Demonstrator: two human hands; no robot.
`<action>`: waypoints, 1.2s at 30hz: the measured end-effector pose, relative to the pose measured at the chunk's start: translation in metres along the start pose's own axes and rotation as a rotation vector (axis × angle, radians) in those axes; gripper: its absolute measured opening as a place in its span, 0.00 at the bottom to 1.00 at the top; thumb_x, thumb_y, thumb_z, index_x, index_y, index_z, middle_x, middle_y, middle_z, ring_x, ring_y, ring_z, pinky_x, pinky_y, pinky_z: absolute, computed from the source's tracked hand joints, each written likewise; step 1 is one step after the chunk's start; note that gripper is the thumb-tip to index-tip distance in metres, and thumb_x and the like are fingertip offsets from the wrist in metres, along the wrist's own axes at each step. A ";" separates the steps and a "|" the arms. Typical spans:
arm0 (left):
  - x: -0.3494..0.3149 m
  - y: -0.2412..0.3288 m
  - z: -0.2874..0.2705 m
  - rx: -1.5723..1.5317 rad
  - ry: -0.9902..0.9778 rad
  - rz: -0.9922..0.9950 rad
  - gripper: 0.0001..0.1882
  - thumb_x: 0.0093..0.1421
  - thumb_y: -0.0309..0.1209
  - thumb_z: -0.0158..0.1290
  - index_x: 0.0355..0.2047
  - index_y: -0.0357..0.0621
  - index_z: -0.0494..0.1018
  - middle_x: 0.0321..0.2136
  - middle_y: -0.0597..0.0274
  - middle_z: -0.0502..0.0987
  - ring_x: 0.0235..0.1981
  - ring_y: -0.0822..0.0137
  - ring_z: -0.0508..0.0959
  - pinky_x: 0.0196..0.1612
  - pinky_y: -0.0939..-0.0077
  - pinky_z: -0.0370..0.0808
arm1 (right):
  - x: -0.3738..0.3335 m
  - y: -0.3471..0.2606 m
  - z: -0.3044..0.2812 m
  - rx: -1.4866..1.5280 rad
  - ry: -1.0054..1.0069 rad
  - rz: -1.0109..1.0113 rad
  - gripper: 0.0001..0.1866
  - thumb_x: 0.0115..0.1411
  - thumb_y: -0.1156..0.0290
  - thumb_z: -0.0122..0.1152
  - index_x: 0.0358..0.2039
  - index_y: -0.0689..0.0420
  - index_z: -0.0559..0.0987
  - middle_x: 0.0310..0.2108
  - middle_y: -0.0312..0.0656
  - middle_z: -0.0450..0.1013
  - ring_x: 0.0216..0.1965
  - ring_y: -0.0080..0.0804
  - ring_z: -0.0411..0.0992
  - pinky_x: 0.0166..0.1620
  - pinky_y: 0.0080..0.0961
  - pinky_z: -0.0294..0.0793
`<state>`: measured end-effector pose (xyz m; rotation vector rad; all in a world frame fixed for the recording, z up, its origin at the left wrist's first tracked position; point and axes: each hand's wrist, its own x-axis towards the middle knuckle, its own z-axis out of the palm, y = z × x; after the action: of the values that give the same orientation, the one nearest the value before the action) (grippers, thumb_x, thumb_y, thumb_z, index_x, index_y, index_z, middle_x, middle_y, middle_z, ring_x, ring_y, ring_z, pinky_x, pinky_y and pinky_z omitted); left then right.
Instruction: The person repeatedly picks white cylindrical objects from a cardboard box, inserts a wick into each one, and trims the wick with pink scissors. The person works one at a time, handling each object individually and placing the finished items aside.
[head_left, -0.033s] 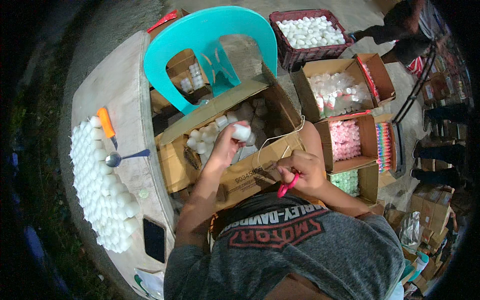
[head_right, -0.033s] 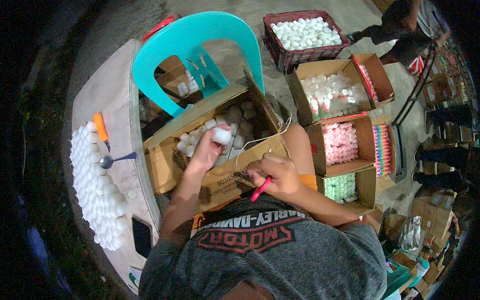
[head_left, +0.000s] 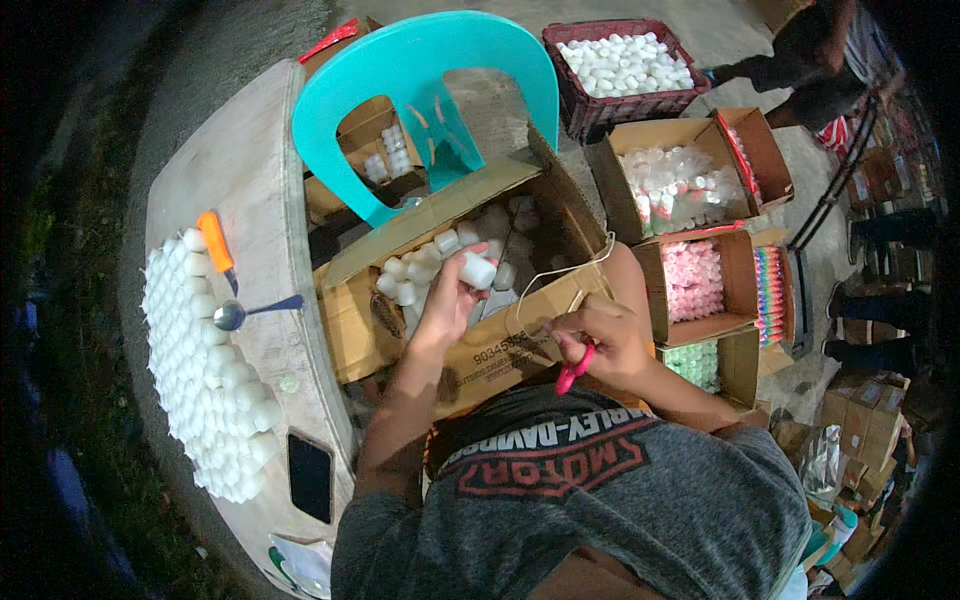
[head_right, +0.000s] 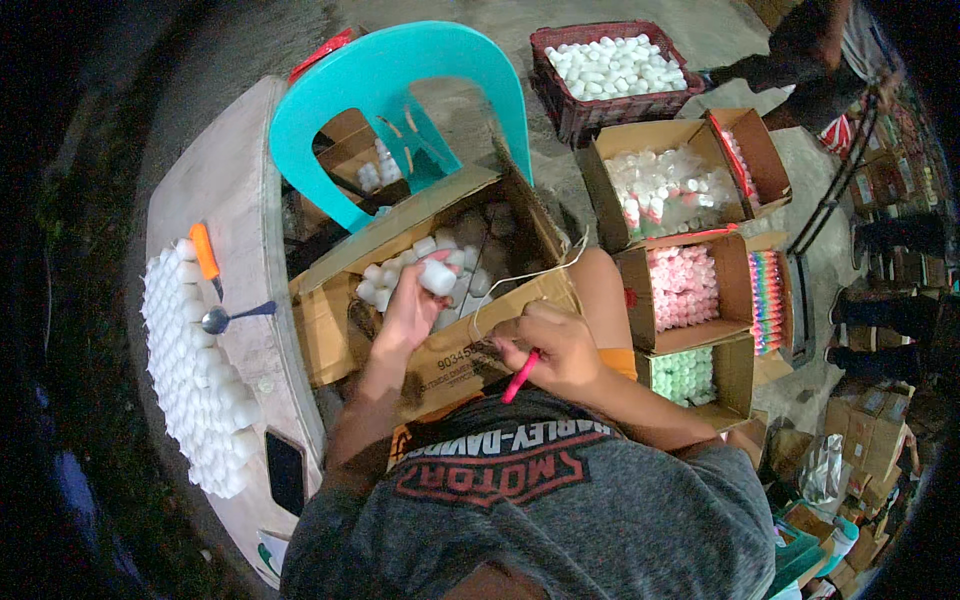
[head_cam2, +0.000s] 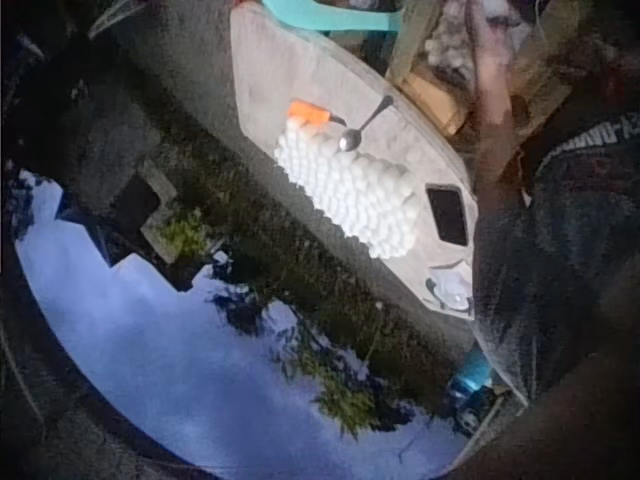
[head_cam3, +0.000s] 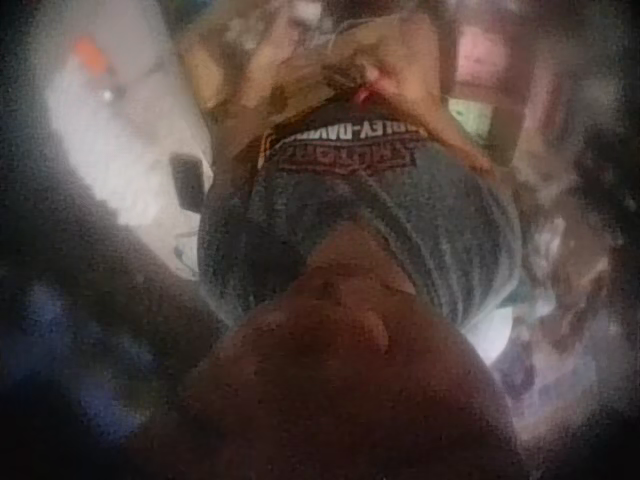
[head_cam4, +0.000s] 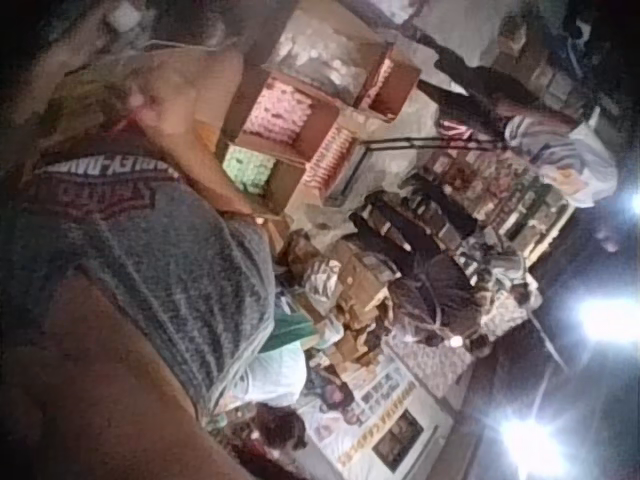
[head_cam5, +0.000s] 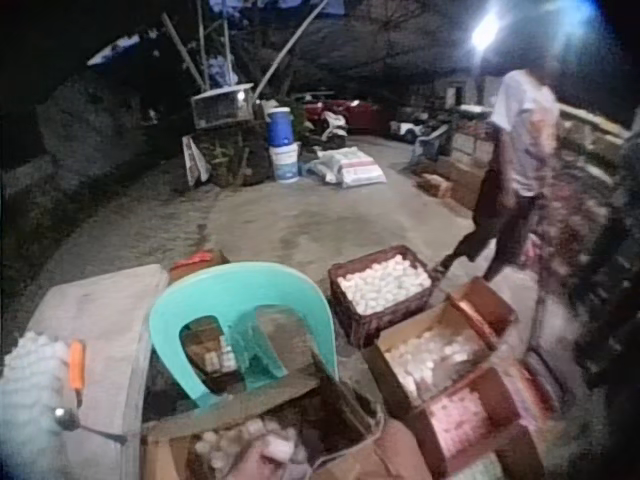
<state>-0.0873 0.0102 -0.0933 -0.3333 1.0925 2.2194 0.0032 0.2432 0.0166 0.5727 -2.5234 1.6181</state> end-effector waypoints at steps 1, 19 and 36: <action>-0.018 0.001 0.012 -0.018 0.045 0.053 0.16 0.61 0.34 0.46 0.47 0.41 0.64 0.41 0.56 0.72 0.41 0.63 0.74 0.37 0.72 0.71 | 0.004 0.002 0.004 0.026 -0.004 -0.039 0.08 0.46 0.79 0.60 0.30 0.58 0.79 0.21 0.41 0.67 0.25 0.35 0.68 0.27 0.27 0.67; -0.129 0.000 0.063 0.027 -0.144 0.422 0.33 0.41 0.30 0.68 0.45 0.46 0.62 0.47 0.59 0.66 0.47 0.66 0.69 0.46 0.71 0.70 | 0.015 -0.041 0.024 -0.008 0.028 -0.327 0.14 0.47 0.77 0.64 0.37 0.58 0.76 0.27 0.42 0.70 0.28 0.37 0.68 0.31 0.28 0.67; -0.133 0.002 0.064 0.500 -0.101 0.758 0.29 0.45 0.31 0.65 0.45 0.44 0.61 0.47 0.55 0.63 0.49 0.65 0.67 0.45 0.73 0.75 | 0.015 -0.053 0.026 -0.125 0.107 -0.354 0.09 0.45 0.78 0.65 0.29 0.60 0.76 0.22 0.38 0.69 0.22 0.31 0.64 0.25 0.24 0.62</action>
<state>0.0162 0.0022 0.0115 0.4821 1.8756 2.4057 0.0117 0.1971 0.0548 0.8366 -2.2669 1.3203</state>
